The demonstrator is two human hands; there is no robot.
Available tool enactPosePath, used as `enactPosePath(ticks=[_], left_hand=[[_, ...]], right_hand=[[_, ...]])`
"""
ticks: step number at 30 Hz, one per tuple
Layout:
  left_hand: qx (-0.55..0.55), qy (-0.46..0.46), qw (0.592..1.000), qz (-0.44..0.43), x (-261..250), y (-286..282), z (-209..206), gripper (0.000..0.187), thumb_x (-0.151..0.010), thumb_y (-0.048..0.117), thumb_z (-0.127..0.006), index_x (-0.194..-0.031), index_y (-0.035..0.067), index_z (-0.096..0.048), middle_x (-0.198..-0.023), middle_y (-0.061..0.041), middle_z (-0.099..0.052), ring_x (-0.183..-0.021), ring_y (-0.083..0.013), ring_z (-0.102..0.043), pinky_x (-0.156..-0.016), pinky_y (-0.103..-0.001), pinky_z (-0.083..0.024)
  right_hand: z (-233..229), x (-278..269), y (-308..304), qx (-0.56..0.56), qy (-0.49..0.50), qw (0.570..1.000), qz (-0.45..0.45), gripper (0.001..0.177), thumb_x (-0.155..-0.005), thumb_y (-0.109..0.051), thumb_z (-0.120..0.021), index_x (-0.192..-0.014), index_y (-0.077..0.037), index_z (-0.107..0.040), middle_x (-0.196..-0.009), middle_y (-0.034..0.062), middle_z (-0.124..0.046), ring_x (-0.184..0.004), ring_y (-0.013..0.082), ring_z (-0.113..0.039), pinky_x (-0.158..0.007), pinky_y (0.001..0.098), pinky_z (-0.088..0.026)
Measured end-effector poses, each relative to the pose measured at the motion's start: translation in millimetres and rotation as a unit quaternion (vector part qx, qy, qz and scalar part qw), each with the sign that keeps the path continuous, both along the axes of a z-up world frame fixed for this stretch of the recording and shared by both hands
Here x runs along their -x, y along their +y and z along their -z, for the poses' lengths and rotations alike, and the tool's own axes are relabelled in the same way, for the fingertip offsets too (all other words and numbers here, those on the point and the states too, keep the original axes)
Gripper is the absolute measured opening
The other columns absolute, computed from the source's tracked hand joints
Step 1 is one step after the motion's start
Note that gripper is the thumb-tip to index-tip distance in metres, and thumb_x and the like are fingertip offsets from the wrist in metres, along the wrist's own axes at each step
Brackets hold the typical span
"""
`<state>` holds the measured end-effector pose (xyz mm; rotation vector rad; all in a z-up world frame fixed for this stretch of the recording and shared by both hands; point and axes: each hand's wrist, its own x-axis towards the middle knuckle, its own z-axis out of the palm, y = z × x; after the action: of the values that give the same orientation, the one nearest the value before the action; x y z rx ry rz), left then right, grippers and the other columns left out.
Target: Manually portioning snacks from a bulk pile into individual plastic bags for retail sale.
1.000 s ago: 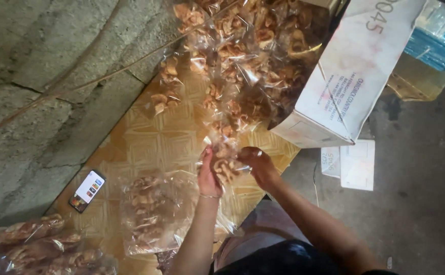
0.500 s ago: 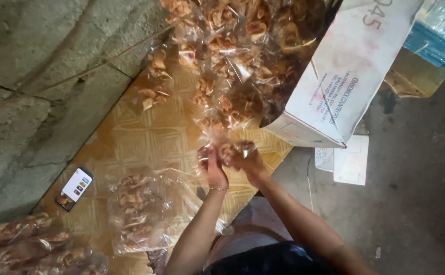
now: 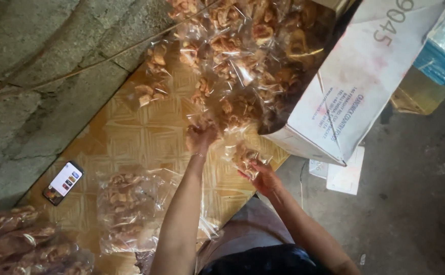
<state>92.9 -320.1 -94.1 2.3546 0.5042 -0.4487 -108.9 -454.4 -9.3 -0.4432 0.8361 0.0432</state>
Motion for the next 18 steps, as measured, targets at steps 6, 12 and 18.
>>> enactPosePath(ticks=[6,12,18], left_hand=[[0.528,-0.003,0.839,-0.13,10,26,-75,0.087,-0.075,0.008,-0.085,-0.139,0.027,-0.03,-0.107,-0.004,-0.064,-0.066,-0.0175,-0.06,-0.045,-0.03,-0.052],[0.527,-0.003,0.794,-0.301,19,25,-124,0.029,-0.084,0.032,-0.078,-0.105,0.012,-0.073,-0.099,-0.013,-0.073,-0.089,-0.0244,-0.069,-0.073,-0.04,-0.059],[0.321,0.011,0.938,-0.134,32,67,-156,0.089,-0.086,0.079,-0.039,-0.115,0.001,-0.071,-0.123,-0.021,-0.066,-0.127,-0.036,-0.054,-0.112,-0.048,-0.037]], right_hand=[[-1,-30,9,-0.103,0.003,0.995,0.004,0.019,-0.077,-0.026,-0.077,-0.084,-0.017,-0.062,-0.096,0.0048,-0.068,-0.096,0.026,-0.068,-0.1,0.0505,-0.052],[28,-63,35,-0.136,-0.021,0.99,-0.029,0.014,-0.084,-0.023,-0.072,-0.093,-0.013,-0.069,-0.097,0.007,-0.071,-0.097,0.0311,-0.068,-0.104,0.0595,-0.047],[60,-55,41,-0.121,-0.135,0.982,-0.045,0.023,-0.081,-0.03,-0.075,-0.102,-0.021,-0.071,-0.106,0.0098,-0.074,-0.1,0.0324,-0.071,-0.101,0.0616,-0.05]])
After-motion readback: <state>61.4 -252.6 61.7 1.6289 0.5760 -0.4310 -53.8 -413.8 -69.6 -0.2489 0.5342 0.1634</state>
